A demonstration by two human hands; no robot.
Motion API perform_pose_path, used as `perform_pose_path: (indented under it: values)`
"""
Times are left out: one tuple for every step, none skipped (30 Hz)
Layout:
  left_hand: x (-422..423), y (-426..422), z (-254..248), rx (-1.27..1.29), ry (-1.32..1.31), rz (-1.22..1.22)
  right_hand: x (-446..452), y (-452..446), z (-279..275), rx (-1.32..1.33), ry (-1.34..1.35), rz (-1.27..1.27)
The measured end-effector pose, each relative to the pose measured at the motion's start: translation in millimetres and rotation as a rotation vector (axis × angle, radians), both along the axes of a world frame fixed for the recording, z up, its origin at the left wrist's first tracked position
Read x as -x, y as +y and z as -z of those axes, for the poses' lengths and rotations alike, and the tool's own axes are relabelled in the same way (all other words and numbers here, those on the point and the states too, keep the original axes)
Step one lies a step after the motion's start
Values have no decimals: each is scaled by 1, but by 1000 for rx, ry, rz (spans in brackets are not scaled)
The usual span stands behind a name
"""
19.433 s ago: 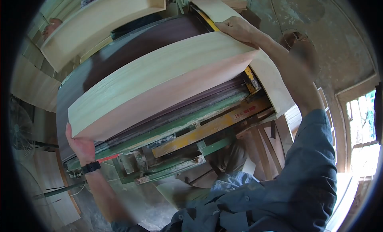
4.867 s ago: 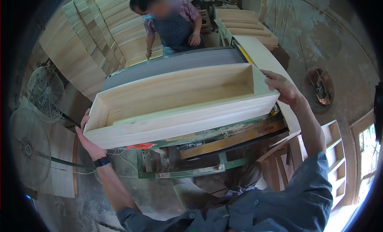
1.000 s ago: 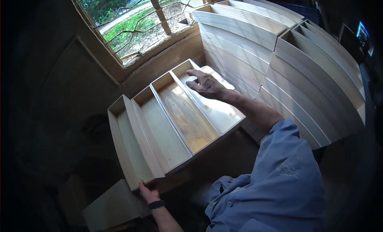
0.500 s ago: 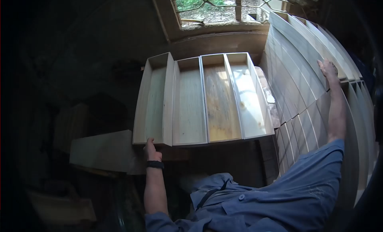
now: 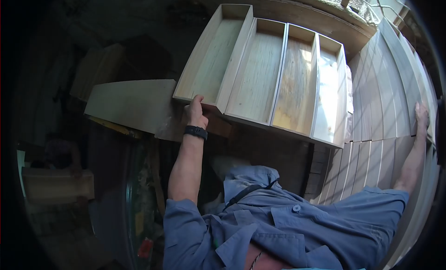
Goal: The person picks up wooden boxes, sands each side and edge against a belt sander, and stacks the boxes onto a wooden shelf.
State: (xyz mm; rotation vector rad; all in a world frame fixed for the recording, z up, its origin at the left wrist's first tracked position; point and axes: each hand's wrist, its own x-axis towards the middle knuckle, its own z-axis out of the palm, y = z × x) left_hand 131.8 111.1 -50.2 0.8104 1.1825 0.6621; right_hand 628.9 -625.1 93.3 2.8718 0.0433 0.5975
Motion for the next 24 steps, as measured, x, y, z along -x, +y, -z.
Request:
perform_pose_path:
  values:
    - [-1, 0, -1, -11, -8, 6, 1, 1, -1, -14, 5, -29]
    - [-2, 1, -2, -9, -11, 17, 3, 2, -2, -13, 3, -18]
    - [-3, 1, -2, 6, -14, -3, 6, 2, -3, -2, -6, -35]
    - [-3, -1, -3, 23, -18, -25, 11, 6, -7, 10, -16, -53]
    - [-3, -4, -9, 15, -9, -26, 19, 14, -13, 15, -22, -43]
    - [-2, -5, -10, 18, -13, -11, 34, 28, -19, 2, -49, -26]
    - [-2, -4, -10, 17, -13, -3, 51, 40, -25, -12, -75, -3]
    - [-1, -4, -11, 17, -14, 10, 71, 51, -32, -8, -78, 24]
    - [-1, -3, -12, 22, 0, 17, 91, 62, -41, 2, -88, 30]
    - [-2, -4, -15, 41, -18, 16, 108, 67, -49, 12, -99, 39]
    - [-2, -5, -17, 22, -22, 35, 123, 69, -54, 16, -107, 71]
    - [-2, -4, -18, 3, -24, 48, 136, 71, -56, -13, -129, 26]
    - [-2, -4, -19, -21, -3, 78, 145, 70, -56, -40, -147, -28]
    - [-4, -4, -17, -15, -1, 87, 145, 56, -50, -33, -145, -20]
    - [-6, -2, -15, -31, 42, 74, 142, 40, -43, -39, -201, -79]
    - [-6, 1, -14, -50, 84, 58, 144, 40, -43, -49, -259, -142]
    - [-5, 4, -8, -31, 42, 47, 148, 39, -45, -51, -262, -145]
    - [-4, 8, -4, -34, 37, 48, 156, 35, -47, -41, -205, -115]
    - [-1, 11, 1, -33, 34, 64, 167, 37, -51, -27, -147, -81]
    - [-1, 13, 5, -33, 28, 91, 169, 41, -51, -26, -155, -65]
    - [1, 15, 7, 15, -16, 89, 172, 39, -50, -61, -118, 1]
    - [2, 19, 8, 8, -18, 118, 188, 30, -59, -95, -96, 93]
    - [3, 24, 10, 52, -69, 166, 224, 70, -75, -109, -56, 219]
    - [4, 27, 10, 117, -141, 180, 225, 52, -68, -118, -93, 215]
